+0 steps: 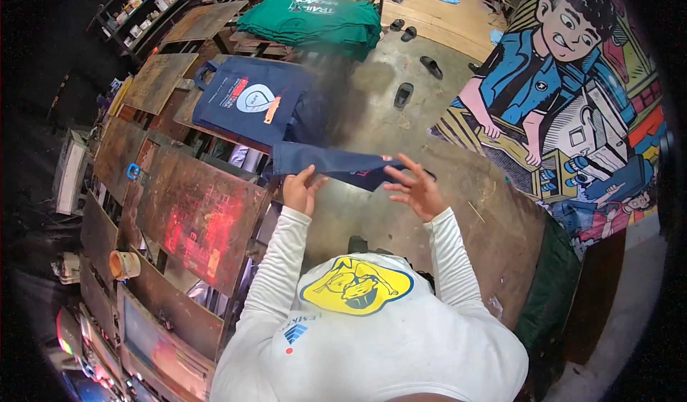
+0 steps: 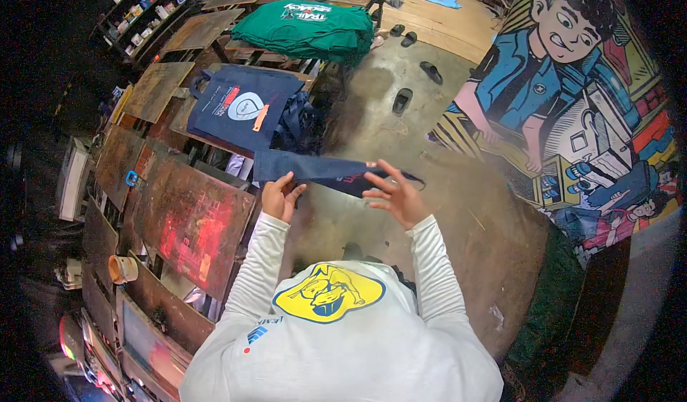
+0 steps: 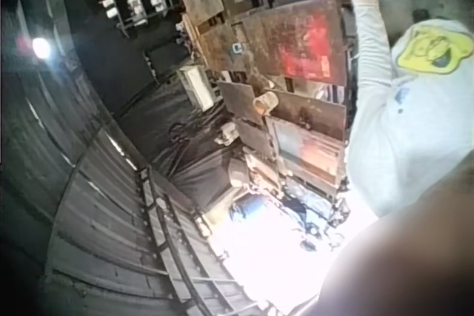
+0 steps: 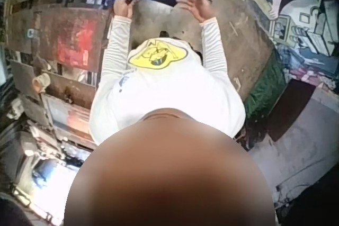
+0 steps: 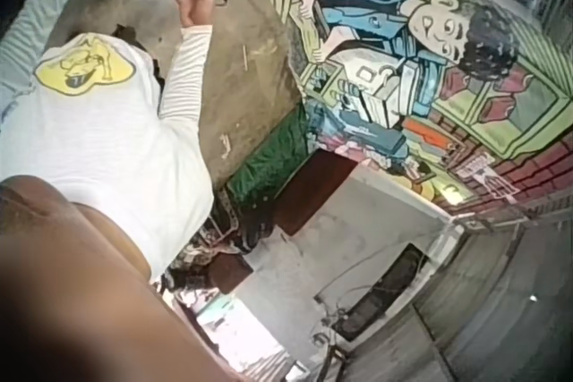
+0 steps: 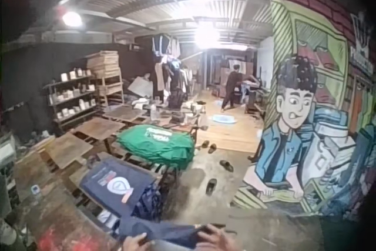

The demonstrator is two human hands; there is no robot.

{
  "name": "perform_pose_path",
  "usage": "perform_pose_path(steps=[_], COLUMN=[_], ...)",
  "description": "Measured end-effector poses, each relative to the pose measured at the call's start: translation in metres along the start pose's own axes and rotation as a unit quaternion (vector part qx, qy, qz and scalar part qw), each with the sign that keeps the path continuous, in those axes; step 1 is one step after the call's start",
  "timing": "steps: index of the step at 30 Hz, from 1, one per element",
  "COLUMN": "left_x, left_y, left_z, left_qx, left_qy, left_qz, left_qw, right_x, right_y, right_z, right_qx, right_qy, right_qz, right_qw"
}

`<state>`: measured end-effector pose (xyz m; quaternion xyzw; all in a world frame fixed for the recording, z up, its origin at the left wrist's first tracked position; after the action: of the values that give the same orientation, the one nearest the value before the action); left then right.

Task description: The recorder handles printing screens and inspects/organizes printed tote bags on a workbench.

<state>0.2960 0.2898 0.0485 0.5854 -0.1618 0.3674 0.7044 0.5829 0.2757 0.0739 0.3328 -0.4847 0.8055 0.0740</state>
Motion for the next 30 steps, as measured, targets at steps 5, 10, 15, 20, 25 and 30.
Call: perform_pose_path(steps=[5, 10, 15, 20, 25, 30], left_x=[0.013, 0.006, 0.0, -0.016, -0.006, 0.014], left_y=[-0.035, -0.051, -0.042, -0.05, -0.055, -0.059], left_z=[0.01, 0.006, 0.007, 0.007, 0.012, 0.025], left_qx=[-0.014, -0.009, 0.015, 0.028, 0.036, 0.038], left_qy=[-0.017, -0.017, 0.011, 0.022, 0.012, 0.024], left_qz=[0.023, 0.01, -0.001, 0.024, 0.027, 0.019], left_qw=[0.999, 1.0, 1.0, 0.999, 0.999, 0.999], right_x=[0.02, 0.008, 0.034, 0.026, 0.017, 0.055], right_y=[0.025, 0.037, -0.01, -0.004, -0.002, 0.023], right_z=[0.004, 0.008, 0.013, 0.014, -0.017, -0.013], right_qx=[0.071, 0.184, 0.004, 0.25, -0.039, 0.046], right_qy=[-0.089, -0.047, -0.166, -0.099, -0.062, -0.123], right_qz=[0.093, 0.386, 0.093, 0.34, 0.232, 0.211], right_qw=[0.989, 0.903, 0.982, 0.901, 0.97, 0.969])
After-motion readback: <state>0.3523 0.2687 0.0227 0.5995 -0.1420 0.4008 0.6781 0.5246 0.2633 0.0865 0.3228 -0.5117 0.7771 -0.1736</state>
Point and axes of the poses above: each hand's wrist, its own z-axis away from the middle knuckle, its own x-axis out of the palm, y = z × x, the point moved 6 cm from there along -z, towards the middle knuckle, and after that the axes turned 5 degrees about x, right-handed, at the moved point
